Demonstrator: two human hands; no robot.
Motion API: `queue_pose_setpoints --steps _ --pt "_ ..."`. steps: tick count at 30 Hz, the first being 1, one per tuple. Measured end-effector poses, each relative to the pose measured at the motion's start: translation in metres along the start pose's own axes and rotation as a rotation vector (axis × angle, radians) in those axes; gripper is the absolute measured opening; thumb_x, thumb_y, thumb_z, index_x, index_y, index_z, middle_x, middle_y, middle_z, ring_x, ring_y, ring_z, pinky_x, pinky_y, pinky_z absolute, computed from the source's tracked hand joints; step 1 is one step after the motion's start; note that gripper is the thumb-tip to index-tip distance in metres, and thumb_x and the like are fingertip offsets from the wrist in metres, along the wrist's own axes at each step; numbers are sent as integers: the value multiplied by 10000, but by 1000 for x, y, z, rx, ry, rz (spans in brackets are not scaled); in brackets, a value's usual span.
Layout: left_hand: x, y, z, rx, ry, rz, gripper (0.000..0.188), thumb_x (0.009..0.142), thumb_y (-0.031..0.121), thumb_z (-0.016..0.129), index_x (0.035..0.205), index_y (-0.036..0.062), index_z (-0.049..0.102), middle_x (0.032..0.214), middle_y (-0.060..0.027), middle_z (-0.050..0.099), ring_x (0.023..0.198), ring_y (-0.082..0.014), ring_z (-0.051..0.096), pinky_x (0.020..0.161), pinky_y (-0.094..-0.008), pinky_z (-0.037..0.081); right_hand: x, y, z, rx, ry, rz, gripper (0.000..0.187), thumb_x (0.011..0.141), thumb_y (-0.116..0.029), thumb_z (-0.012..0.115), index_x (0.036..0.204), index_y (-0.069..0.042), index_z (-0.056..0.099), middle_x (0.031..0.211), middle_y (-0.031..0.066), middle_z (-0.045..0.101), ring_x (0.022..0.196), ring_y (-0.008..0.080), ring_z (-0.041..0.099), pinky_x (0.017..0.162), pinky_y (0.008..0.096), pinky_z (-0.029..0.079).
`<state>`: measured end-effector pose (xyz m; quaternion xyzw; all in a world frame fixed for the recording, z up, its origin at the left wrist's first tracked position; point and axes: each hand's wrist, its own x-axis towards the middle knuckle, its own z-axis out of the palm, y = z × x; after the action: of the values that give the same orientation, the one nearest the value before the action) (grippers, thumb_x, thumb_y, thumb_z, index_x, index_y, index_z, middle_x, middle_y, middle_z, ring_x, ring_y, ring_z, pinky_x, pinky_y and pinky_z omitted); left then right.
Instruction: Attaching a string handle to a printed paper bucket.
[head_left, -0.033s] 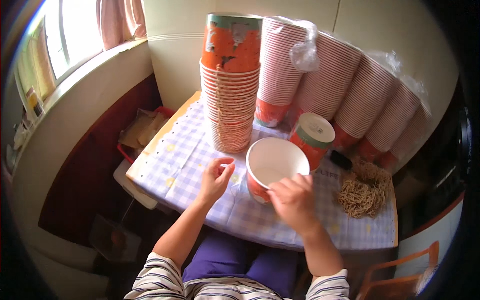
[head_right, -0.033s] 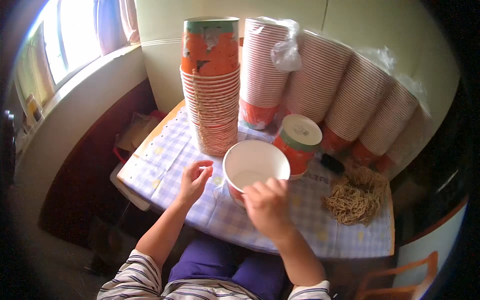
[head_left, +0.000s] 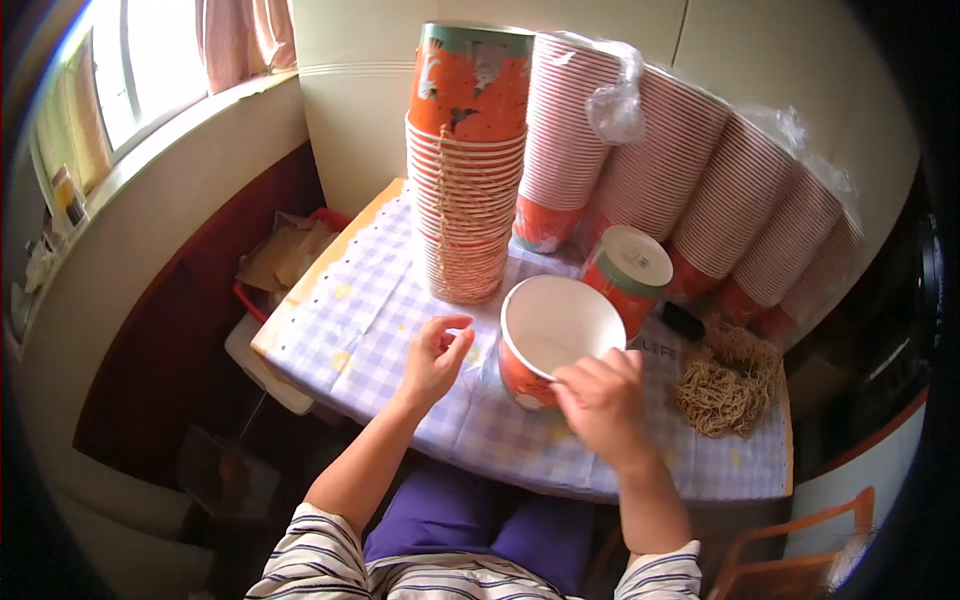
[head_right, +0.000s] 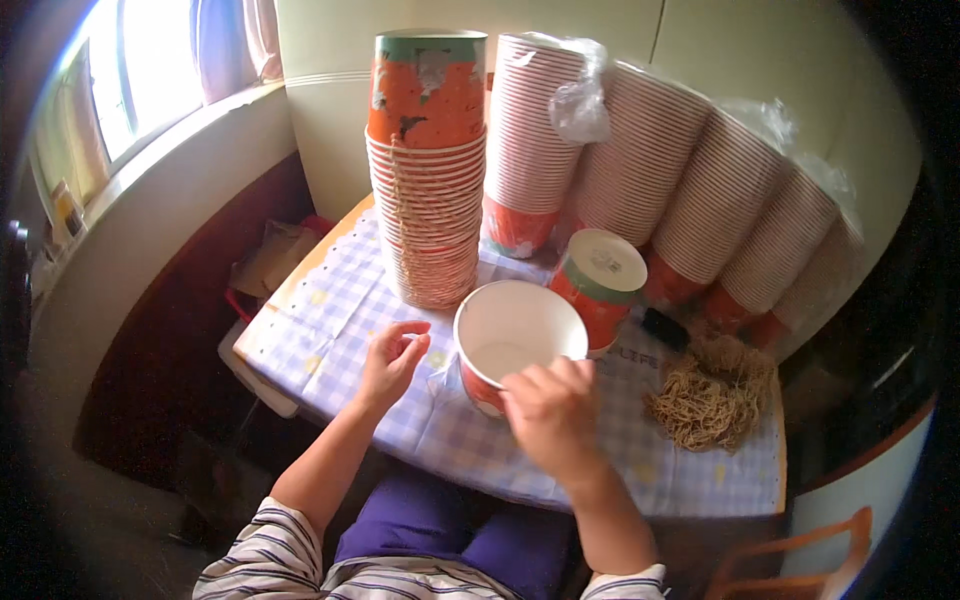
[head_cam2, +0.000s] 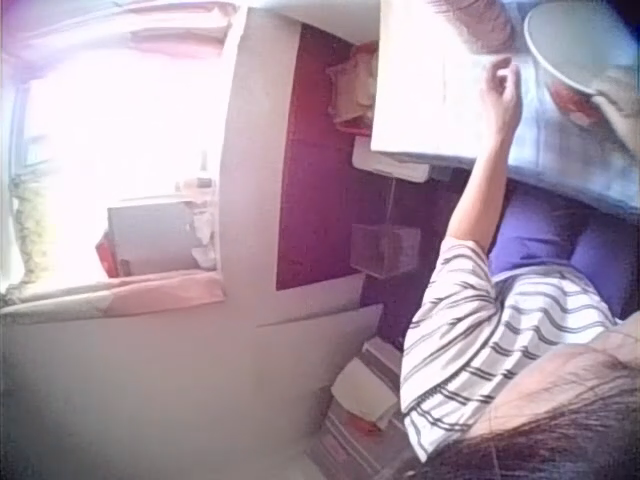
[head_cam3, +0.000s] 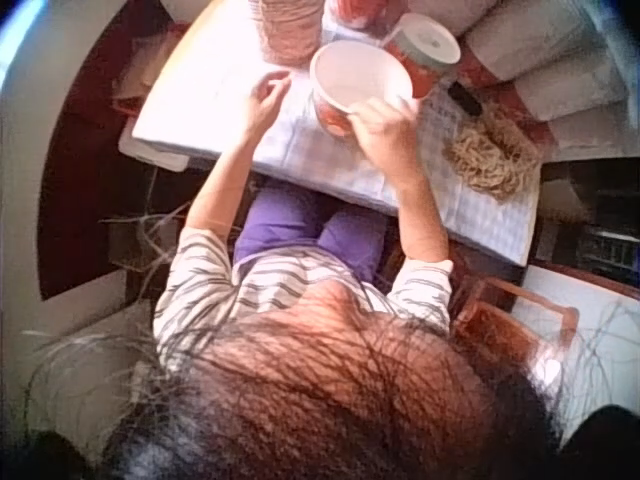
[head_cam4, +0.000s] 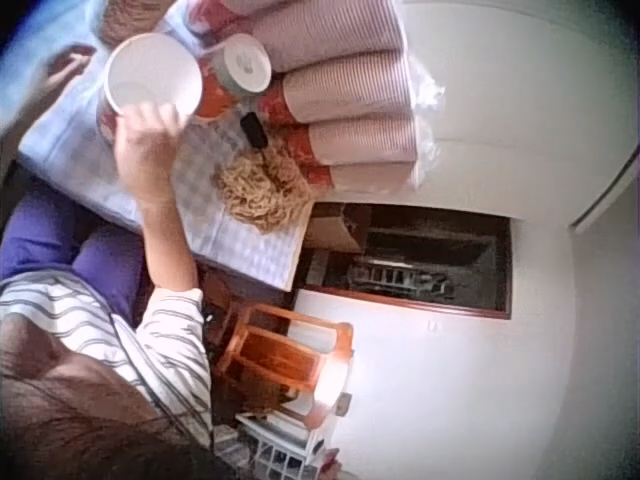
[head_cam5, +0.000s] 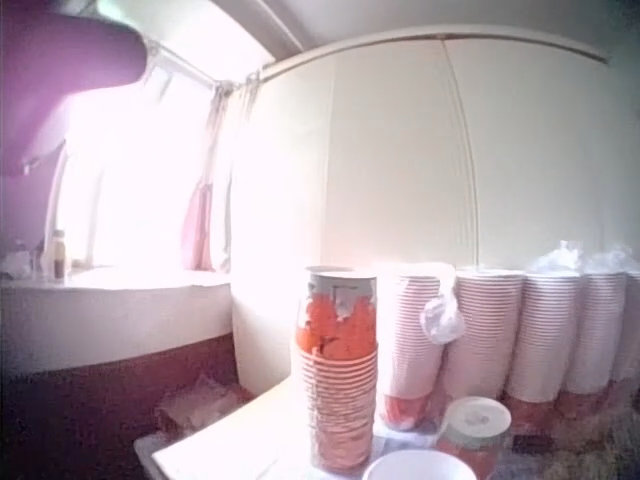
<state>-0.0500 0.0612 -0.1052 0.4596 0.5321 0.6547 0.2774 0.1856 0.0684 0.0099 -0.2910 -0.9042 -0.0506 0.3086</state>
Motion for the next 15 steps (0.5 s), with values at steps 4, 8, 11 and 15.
queue_pose_setpoints --steps 4,8,11,15 --pt "-19 7 13 36 -96 36 246 855 147 678 1064 19 654 983 -89 603 732 -115 583 641 -241 474 -18 32 -28 54 -124 34 119 671 -63 715 763 -112 659 774 18 649 763 219 538 765 354 382" --pt "-41 26 34 17 -203 81 310 795 171 731 1054 31 637 995 -76 603 767 -129 613 686 -266 465 -31 44 -50 -19 -207 106 117 675 -38 680 766 -102 644 816 10 650 794 226 548 794 358 396" --pt "-49 38 49 79 -210 103 300 776 193 760 995 37 628 985 -76 610 755 -134 605 668 -270 473 -36 44 -56 -74 -275 167 138 675 -36 665 795 -102 649 874 21 652 844 232 544 823 364 390" --pt "-54 30 63 19 -230 62 284 782 195 750 965 36 602 913 -62 604 701 -153 581 628 -293 493 -31 23 -58 -65 -294 139 280 645 -89 679 925 -83 660 987 67 655 972 249 540 924 359 355"
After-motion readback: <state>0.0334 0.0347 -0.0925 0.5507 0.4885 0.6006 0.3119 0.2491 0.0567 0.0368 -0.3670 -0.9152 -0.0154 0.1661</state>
